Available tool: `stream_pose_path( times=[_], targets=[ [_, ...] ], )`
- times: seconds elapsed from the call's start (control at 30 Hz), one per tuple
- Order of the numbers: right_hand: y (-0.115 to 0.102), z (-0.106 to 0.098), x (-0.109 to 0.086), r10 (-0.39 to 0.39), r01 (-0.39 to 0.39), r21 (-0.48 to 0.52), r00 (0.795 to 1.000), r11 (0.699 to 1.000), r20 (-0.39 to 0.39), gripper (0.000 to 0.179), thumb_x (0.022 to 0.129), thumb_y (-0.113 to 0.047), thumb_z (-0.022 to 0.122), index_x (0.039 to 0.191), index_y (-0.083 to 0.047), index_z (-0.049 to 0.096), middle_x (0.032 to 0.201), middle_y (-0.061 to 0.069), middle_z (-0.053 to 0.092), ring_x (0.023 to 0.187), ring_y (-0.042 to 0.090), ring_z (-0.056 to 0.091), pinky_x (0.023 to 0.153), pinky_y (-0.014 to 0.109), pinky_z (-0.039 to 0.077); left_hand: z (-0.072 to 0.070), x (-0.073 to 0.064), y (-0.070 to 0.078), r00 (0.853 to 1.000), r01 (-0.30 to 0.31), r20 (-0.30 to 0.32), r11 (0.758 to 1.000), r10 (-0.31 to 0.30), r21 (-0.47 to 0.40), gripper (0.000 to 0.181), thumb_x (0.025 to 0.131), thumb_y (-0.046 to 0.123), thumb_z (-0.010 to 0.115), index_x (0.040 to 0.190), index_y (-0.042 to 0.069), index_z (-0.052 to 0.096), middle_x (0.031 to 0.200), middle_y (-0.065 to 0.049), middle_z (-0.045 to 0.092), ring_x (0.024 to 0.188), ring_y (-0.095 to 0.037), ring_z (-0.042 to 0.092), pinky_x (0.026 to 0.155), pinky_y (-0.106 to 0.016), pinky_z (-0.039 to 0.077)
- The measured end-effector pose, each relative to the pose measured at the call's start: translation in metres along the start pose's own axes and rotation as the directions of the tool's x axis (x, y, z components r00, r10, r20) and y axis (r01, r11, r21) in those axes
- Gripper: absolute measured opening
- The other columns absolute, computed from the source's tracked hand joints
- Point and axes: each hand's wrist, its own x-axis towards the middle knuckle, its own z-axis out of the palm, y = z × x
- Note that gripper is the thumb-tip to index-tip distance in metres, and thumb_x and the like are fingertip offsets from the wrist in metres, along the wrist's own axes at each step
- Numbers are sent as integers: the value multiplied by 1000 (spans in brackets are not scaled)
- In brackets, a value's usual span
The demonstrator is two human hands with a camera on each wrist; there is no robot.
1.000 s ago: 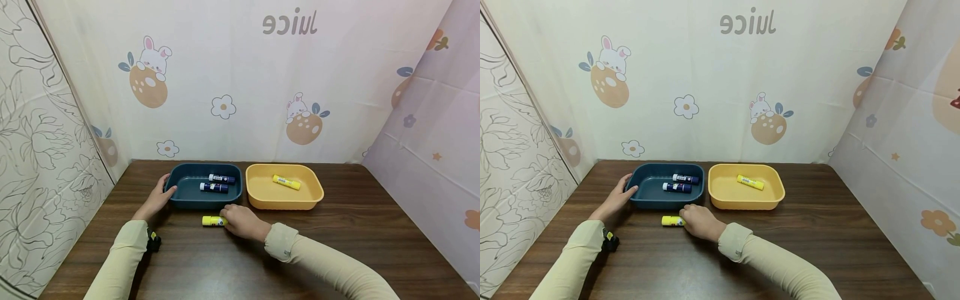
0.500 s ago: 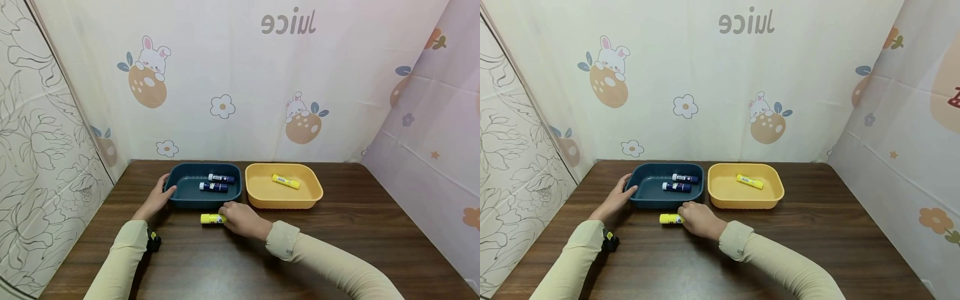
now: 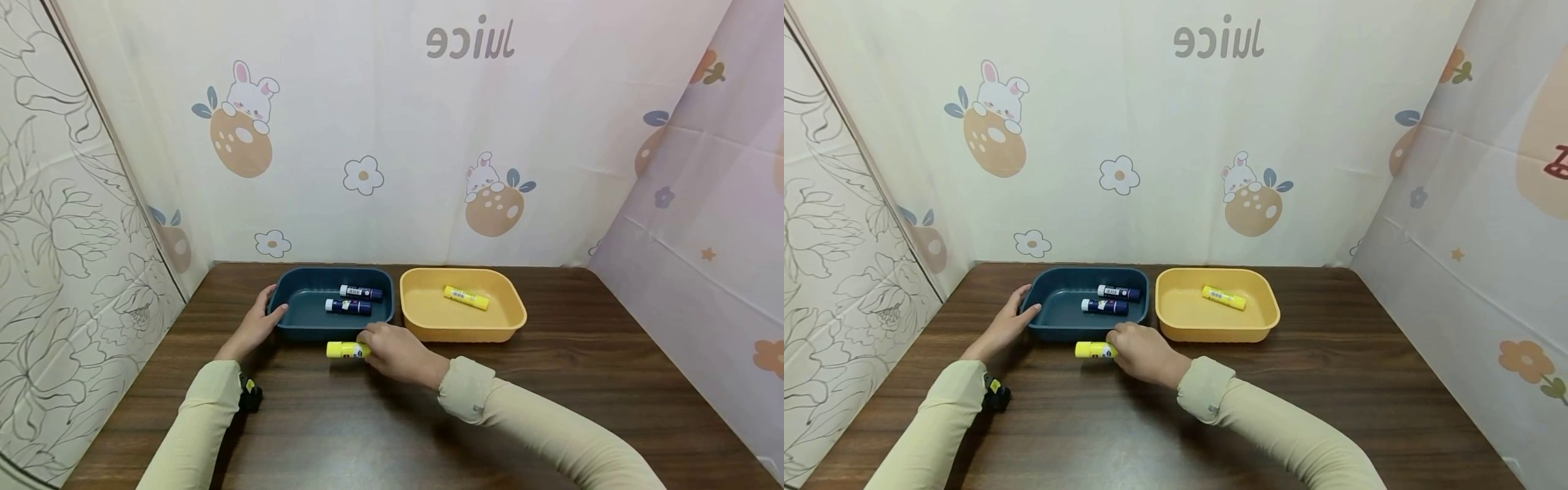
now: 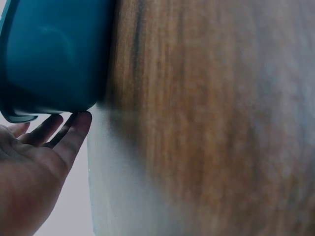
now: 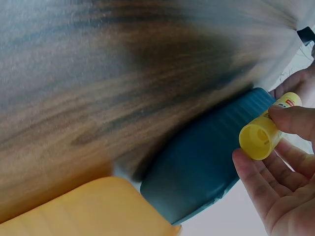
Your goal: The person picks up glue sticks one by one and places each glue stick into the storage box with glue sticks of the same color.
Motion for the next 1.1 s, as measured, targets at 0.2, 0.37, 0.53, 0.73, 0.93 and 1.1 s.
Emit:
stream_pose_path(
  times=[0.2, 0.37, 0.53, 0.73, 0.93, 1.1],
  targets=[
    [1, -5, 0, 5, -5, 3, 1000, 1000, -23, 27, 85, -14, 73, 111, -7, 67, 96, 0, 64, 80, 8, 55, 74, 20, 50, 0, 0, -1, 1000, 0, 1, 1000, 0, 0, 68, 103, 31, 42, 151, 1, 4, 150, -33, 16, 135, -47, 22, 105, -60, 22],
    [2, -10, -2, -7, 6, -14, 999, 1000, -44, 27, 85, -13, 73, 111, -6, 67, 96, 1, 64, 81, 9, 56, 75, 20, 50, 0, 0, -1, 1000, -2, -1, 1000, 2, 5, 68, 103, 30, 43, 151, 0, 5, 150, -33, 16, 135, -47, 22, 105, -60, 22],
    [2, -15, -3, -13, 11, -28, 998, 1000, -65, 26, 85, -13, 72, 109, -6, 67, 95, 1, 64, 82, 10, 56, 73, 21, 50, 0, -1, -1, 1000, -10, -3, 1000, 10, 0, 68, 103, 30, 43, 151, 0, 5, 149, -34, 16, 135, -47, 23, 105, -61, 22],
    [5, -17, -2, 11, -13, -36, 998, 999, -64, 26, 84, -13, 73, 109, -7, 67, 96, 1, 64, 83, 11, 57, 75, 23, 51, 0, -1, -1, 1000, -1, 2, 1000, 1, 1, 69, 102, 35, 42, 151, 1, 6, 150, -33, 14, 135, -47, 21, 105, -61, 22],
    [9, -22, -1, 24, -26, -42, 998, 999, -65, 28, 84, -15, 74, 111, -7, 67, 100, 2, 65, 85, 11, 58, 78, 24, 51, 1, -1, -1, 1000, 1, -2, 1000, -1, -5, 68, 103, 32, 42, 151, 1, 7, 150, -33, 15, 135, -47, 21, 105, -61, 22],
    [12, -27, -1, 42, -45, -45, 997, 998, -66, 30, 85, -16, 74, 113, -7, 66, 103, 3, 66, 87, 11, 57, 80, 24, 51, 0, -2, -2, 1000, -5, -2, 1000, 5, -7, 66, 103, 29, 42, 151, 0, 7, 150, -33, 15, 135, -47, 22, 105, -61, 22]
  ],
)
